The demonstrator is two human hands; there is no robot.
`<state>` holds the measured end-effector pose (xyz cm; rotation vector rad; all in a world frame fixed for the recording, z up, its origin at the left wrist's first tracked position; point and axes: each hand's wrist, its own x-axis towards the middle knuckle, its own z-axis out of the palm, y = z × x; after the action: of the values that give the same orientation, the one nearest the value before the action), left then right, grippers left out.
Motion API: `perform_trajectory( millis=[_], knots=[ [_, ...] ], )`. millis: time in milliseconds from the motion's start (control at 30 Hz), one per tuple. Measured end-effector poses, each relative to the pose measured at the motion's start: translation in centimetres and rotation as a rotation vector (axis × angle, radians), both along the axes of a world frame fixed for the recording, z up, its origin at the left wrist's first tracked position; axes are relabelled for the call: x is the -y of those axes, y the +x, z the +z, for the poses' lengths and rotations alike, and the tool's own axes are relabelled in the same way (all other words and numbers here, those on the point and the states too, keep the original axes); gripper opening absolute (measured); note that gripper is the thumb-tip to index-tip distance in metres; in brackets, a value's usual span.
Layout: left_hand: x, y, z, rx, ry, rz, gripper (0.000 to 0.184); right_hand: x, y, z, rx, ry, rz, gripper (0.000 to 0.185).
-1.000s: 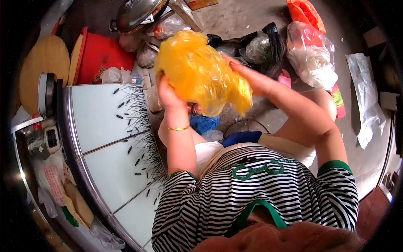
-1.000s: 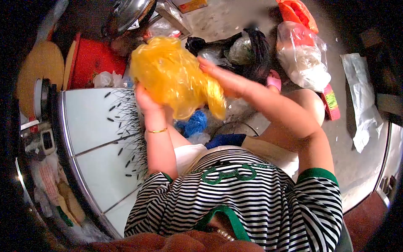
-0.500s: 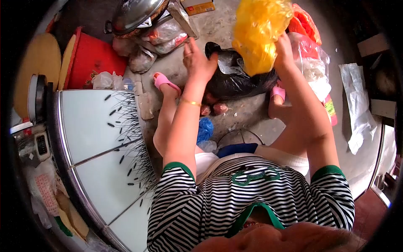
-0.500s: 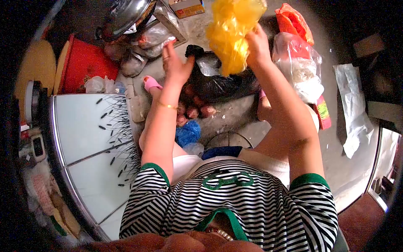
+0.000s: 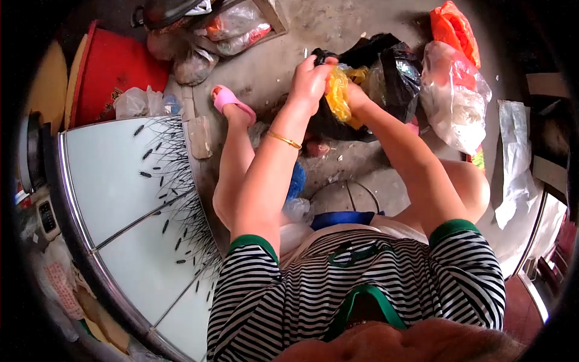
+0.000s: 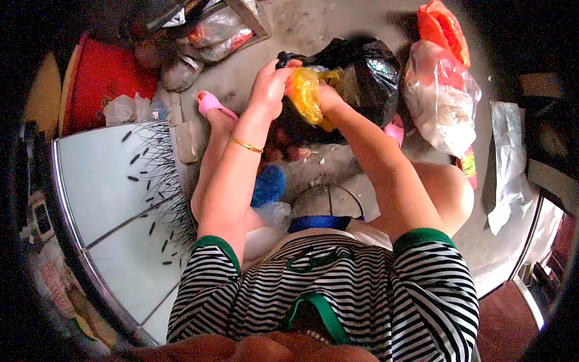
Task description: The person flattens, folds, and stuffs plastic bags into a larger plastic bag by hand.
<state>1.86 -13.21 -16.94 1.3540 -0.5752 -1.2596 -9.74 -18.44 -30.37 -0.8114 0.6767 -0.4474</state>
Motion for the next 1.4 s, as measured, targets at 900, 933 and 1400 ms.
perform_trajectory(
  millis=[900, 933, 1400],
  knots=[
    [-2.7, 0.0, 1.8, 0.455, -0.273, -0.241, 0.016, -1.1, 2.7, -2.5, -0.609, -1.044, 0.948, 0.031],
    [-2.7, 0.2, 1.0, 0.585, -0.376, -0.193, 0.025, -1.1, 3.3, -2.6, -0.538, -0.975, 0.888, 0.031],
    [-22.2, -0.5, -19.4, 0.723, 1.212, -1.211, 0.067, -0.4, -0.3, 12.3, -0.726, -1.413, 0.865, 0.034]
  ],
)
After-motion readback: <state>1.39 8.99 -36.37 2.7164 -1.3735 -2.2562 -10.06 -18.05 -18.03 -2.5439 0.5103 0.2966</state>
